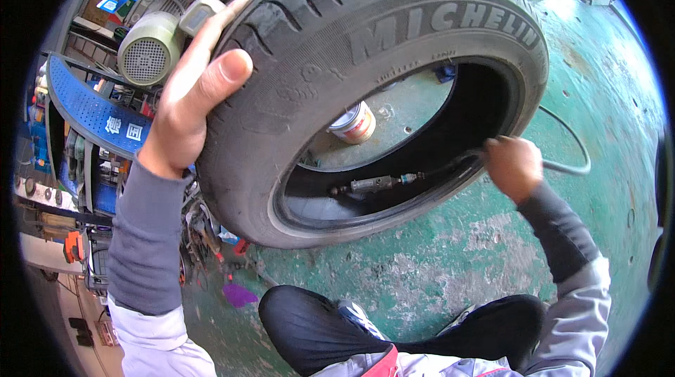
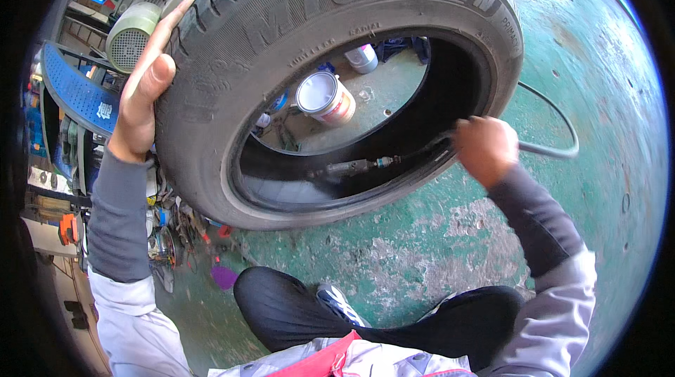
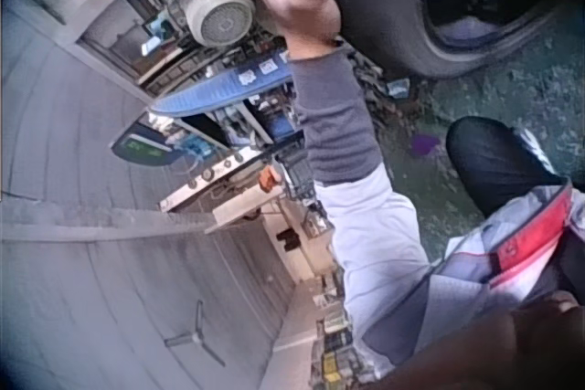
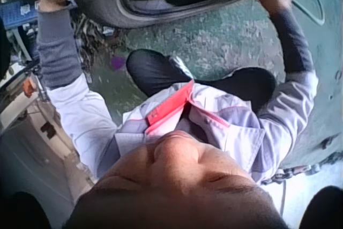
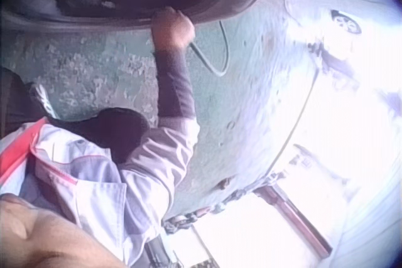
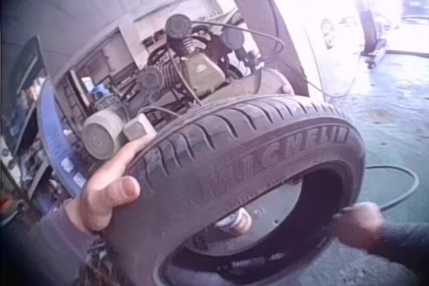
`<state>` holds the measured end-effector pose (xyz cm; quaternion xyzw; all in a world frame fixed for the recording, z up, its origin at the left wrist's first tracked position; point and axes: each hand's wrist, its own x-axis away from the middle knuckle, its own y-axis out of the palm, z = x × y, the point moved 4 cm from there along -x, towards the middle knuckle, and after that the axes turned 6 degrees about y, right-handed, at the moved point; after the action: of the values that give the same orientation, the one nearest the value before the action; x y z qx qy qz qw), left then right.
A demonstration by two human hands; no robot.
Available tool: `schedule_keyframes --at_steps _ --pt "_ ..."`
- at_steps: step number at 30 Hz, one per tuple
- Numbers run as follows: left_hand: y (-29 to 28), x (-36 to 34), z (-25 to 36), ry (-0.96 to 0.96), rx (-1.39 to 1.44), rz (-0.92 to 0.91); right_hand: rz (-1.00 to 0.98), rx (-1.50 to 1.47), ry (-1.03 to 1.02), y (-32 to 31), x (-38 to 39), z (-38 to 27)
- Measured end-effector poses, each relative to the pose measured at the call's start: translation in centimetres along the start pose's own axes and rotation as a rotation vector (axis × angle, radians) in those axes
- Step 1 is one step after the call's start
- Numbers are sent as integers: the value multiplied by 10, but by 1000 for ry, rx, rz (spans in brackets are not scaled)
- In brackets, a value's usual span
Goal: The person inspects a car tire, inflates it with an air hose, then uses a screwdriver and pliers to remove a nail from the tread. The tire is rotated and re-inflated after the nail is removed.
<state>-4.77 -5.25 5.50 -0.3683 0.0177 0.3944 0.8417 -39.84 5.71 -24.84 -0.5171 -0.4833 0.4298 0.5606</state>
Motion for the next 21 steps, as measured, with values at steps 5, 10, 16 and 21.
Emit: schedule_keyframes --at_steps 5,10,16,21 --pt "17 0 18 55 -41 14 294 452 -507 55 -29 -149" --pt "32 -5 32 81 -115 13 59 -343 -464 146 -54 -248" --pt "37 -27 31 34 -191 12 211 -682 -443 196 -61 -262" --pt "43 -27 32 23 -120 -26 179 -620 -455 216 -62 -245"
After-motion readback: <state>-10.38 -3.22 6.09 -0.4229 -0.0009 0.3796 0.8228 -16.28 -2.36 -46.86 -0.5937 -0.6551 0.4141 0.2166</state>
